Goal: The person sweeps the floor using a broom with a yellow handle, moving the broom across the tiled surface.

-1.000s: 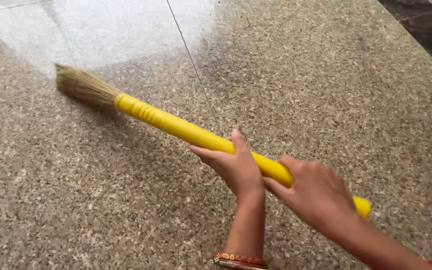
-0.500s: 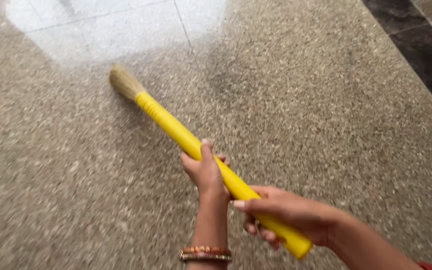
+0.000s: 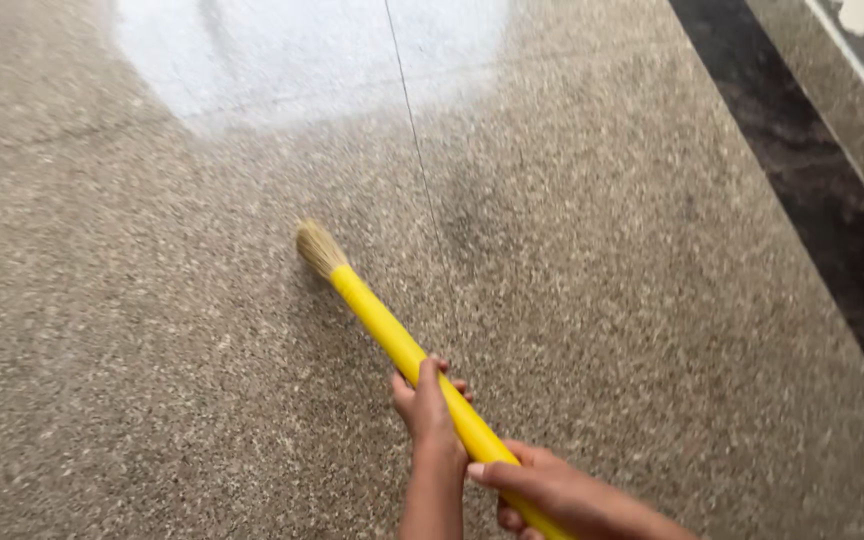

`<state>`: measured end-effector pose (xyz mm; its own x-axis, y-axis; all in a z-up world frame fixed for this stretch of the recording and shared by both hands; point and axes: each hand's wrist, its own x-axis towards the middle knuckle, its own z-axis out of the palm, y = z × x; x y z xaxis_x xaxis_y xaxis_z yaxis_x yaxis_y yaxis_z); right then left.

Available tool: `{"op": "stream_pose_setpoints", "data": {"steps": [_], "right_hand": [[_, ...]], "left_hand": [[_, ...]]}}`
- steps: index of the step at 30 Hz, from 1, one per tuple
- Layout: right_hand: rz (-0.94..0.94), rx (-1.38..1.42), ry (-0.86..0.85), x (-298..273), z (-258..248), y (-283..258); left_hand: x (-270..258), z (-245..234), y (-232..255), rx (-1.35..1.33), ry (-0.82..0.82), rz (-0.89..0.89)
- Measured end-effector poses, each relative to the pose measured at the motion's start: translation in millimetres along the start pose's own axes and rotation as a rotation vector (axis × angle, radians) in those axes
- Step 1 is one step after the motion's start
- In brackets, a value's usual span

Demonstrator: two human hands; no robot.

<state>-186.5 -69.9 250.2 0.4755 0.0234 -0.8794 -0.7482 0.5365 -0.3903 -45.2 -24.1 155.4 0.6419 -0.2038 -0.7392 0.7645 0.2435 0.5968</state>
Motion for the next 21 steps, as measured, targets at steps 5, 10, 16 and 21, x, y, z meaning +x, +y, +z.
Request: {"op": "stream_pose_setpoints", "data": {"steps": [5, 10, 16, 21], "right_hand": [[-0.098, -0.176, -0.052, 4.2, -20.1, 7.8], [-0.058, -0.369, -0.032, -7.0, -25.4, 19.8], [-0.063, -0.669, -0.076, -31.1, 7.5, 22.9], [-0.001, -0.774, 0.064, -16.4, 16.0, 55.9]], "left_hand": [[-35.9, 4.4, 17.0, -0.031, 0.052, -0.171], [-71.3, -4.8, 13.2, -0.097, 0.232, -0.077], [-82.1, -73.6, -16.3, -0.179, 0.409, -0.083], [-69.4, -120.0, -89.3, -0.022, 0.29, -0.181]]}}
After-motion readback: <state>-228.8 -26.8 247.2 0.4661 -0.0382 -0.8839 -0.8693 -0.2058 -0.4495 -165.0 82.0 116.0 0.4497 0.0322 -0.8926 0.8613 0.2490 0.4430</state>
